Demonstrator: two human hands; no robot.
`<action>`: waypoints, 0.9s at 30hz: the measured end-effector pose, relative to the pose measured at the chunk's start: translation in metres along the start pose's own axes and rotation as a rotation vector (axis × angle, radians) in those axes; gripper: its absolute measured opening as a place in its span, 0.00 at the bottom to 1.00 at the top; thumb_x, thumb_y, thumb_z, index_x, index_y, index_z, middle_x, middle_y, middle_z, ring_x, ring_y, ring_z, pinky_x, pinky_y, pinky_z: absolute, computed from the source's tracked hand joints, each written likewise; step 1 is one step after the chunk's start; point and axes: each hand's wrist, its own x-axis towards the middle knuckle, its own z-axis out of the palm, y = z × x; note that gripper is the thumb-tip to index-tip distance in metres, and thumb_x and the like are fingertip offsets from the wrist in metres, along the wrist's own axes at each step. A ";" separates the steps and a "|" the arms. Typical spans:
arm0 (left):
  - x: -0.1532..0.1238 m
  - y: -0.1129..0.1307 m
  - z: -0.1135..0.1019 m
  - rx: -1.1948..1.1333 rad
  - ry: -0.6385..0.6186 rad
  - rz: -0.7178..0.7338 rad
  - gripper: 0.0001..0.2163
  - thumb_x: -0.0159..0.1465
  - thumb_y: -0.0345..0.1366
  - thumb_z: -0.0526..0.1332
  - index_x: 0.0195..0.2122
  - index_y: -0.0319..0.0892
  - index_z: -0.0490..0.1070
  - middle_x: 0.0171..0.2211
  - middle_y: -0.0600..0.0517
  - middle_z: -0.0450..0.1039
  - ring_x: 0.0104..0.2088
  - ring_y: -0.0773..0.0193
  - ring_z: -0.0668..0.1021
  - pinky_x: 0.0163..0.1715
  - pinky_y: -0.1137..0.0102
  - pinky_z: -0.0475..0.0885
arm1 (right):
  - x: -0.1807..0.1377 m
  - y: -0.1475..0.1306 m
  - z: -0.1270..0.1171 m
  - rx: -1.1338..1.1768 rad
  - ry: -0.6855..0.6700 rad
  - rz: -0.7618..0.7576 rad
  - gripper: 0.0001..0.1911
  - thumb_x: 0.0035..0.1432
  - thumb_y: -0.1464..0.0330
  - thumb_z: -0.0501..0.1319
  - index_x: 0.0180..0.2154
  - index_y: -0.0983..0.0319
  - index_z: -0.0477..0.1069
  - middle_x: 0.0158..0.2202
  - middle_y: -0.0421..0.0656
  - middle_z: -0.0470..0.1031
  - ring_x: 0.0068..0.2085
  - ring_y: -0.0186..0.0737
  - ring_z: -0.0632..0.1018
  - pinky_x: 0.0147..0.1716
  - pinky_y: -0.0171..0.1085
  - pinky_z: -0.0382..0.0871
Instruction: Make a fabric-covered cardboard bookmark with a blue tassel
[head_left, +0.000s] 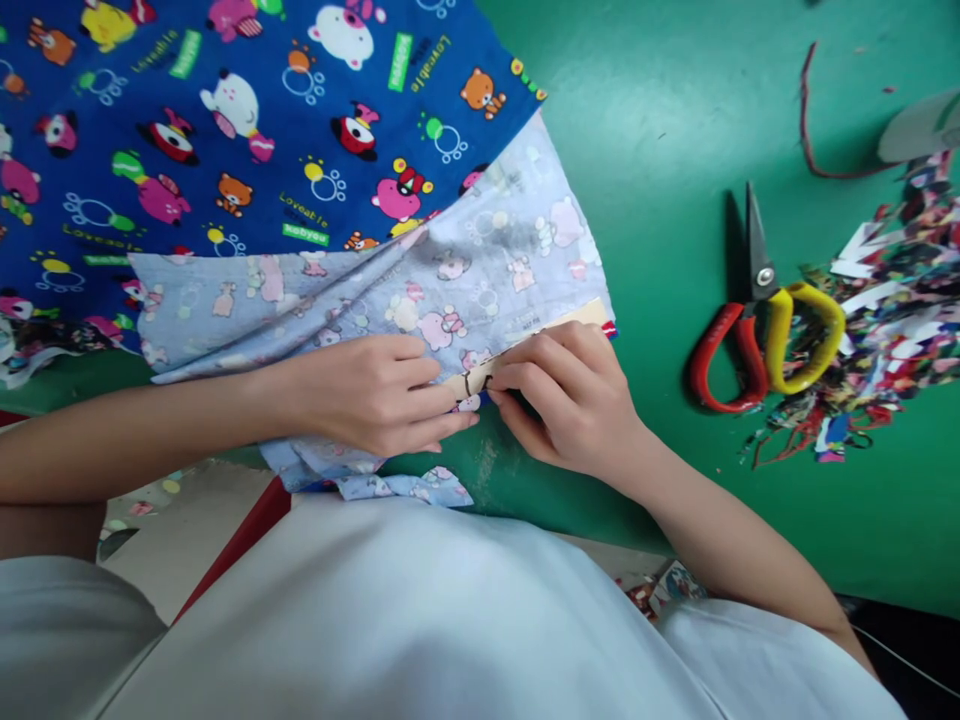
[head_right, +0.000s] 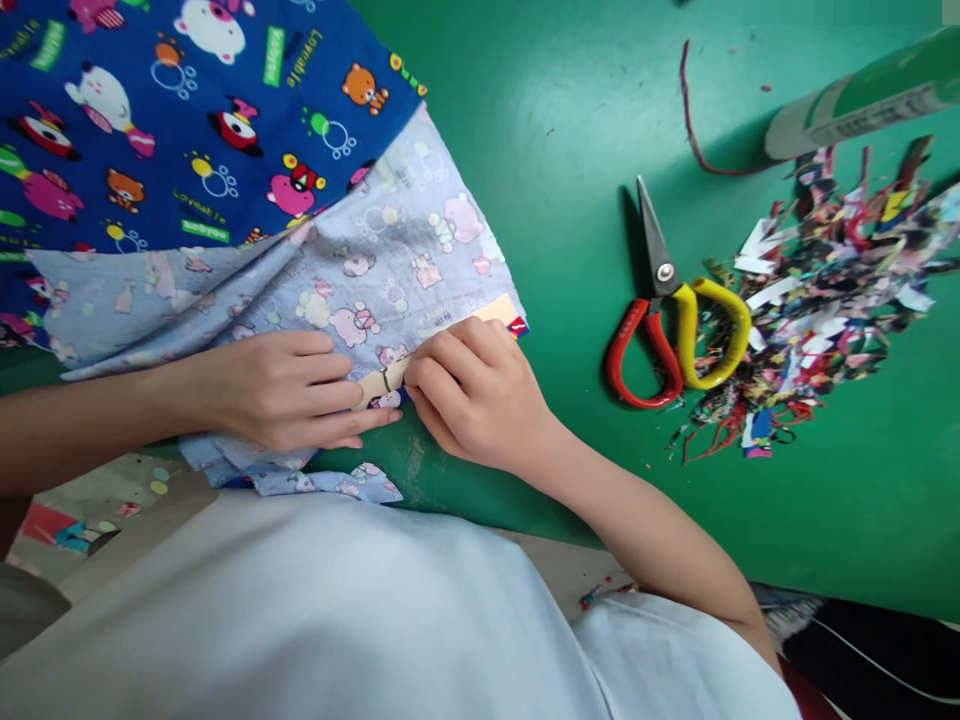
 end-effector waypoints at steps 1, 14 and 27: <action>0.000 -0.001 -0.001 0.006 0.000 -0.001 0.11 0.70 0.40 0.57 0.47 0.42 0.76 0.27 0.54 0.72 0.25 0.69 0.69 0.24 0.68 0.60 | 0.000 0.000 0.000 -0.007 0.001 -0.003 0.01 0.61 0.72 0.60 0.36 0.62 0.68 0.34 0.44 0.75 0.36 0.40 0.68 0.34 0.42 0.62; 0.001 -0.005 -0.006 -0.024 -0.056 -0.024 0.08 0.70 0.36 0.58 0.39 0.42 0.76 0.22 0.56 0.64 0.25 0.70 0.68 0.25 0.69 0.61 | -0.002 0.001 0.004 -0.041 -0.034 -0.001 0.03 0.64 0.71 0.58 0.35 0.62 0.69 0.35 0.44 0.74 0.37 0.40 0.68 0.34 0.42 0.60; -0.001 -0.003 -0.005 -0.066 -0.039 -0.055 0.09 0.69 0.36 0.59 0.47 0.41 0.75 0.25 0.55 0.67 0.27 0.69 0.70 0.27 0.69 0.62 | -0.014 0.023 -0.027 -0.221 0.060 -0.022 0.09 0.60 0.62 0.64 0.40 0.58 0.69 0.35 0.42 0.78 0.39 0.43 0.73 0.39 0.45 0.61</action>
